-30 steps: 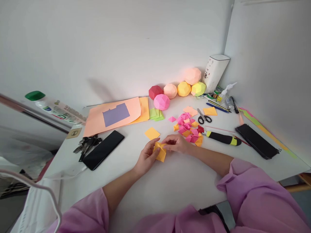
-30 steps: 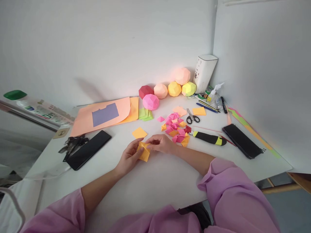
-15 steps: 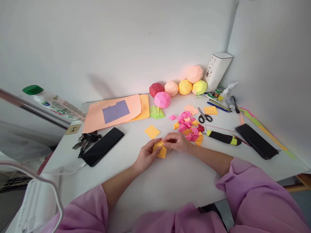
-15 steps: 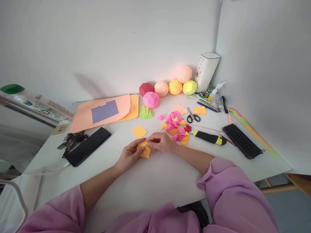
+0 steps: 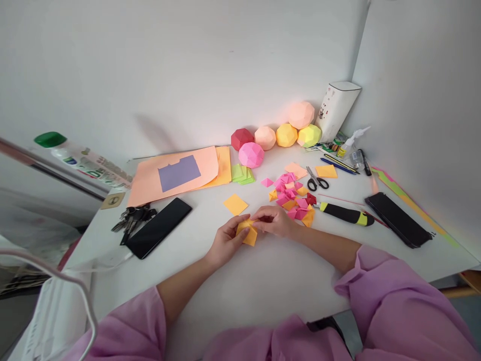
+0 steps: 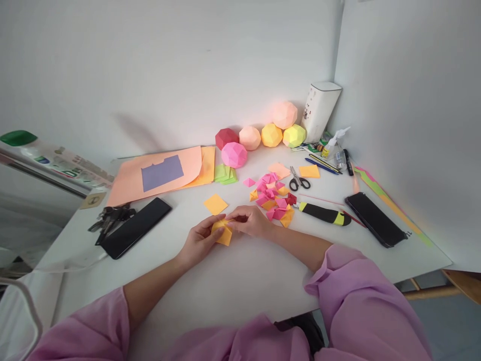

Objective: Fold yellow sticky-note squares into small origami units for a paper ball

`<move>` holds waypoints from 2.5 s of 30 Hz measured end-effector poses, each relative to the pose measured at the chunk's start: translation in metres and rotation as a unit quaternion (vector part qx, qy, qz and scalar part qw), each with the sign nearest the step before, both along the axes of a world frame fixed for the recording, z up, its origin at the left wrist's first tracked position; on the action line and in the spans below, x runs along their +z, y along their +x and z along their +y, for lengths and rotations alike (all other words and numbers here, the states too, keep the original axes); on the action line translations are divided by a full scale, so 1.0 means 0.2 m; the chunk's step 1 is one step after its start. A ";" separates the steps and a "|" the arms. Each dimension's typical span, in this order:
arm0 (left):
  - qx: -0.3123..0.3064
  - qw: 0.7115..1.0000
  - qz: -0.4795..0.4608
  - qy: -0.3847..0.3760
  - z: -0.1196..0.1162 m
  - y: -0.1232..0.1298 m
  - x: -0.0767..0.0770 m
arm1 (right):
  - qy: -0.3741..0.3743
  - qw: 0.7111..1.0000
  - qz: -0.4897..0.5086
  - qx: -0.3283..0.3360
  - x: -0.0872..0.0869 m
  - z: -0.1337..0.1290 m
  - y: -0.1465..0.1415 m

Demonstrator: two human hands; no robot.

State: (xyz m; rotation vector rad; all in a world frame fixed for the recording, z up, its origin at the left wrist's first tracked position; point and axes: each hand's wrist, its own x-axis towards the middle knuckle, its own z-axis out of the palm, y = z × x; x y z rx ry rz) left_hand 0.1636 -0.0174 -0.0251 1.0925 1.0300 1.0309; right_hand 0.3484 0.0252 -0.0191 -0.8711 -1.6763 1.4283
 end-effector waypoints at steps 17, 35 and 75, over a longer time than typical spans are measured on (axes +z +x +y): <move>0.005 1.000 0.000 -0.008 0.00 0.00 0.00 | 0.088 0.995 -0.046 -0.003 0.01 0.00 -0.01; 0.044 0.999 -0.023 -0.006 0.00 0.01 -0.01 | 0.256 0.964 -0.073 -0.016 -0.04 -0.03 -0.03; 0.069 0.996 -0.031 0.051 0.00 0.01 -0.03 | -0.033 0.996 -0.082 -0.028 0.02 -0.02 -0.02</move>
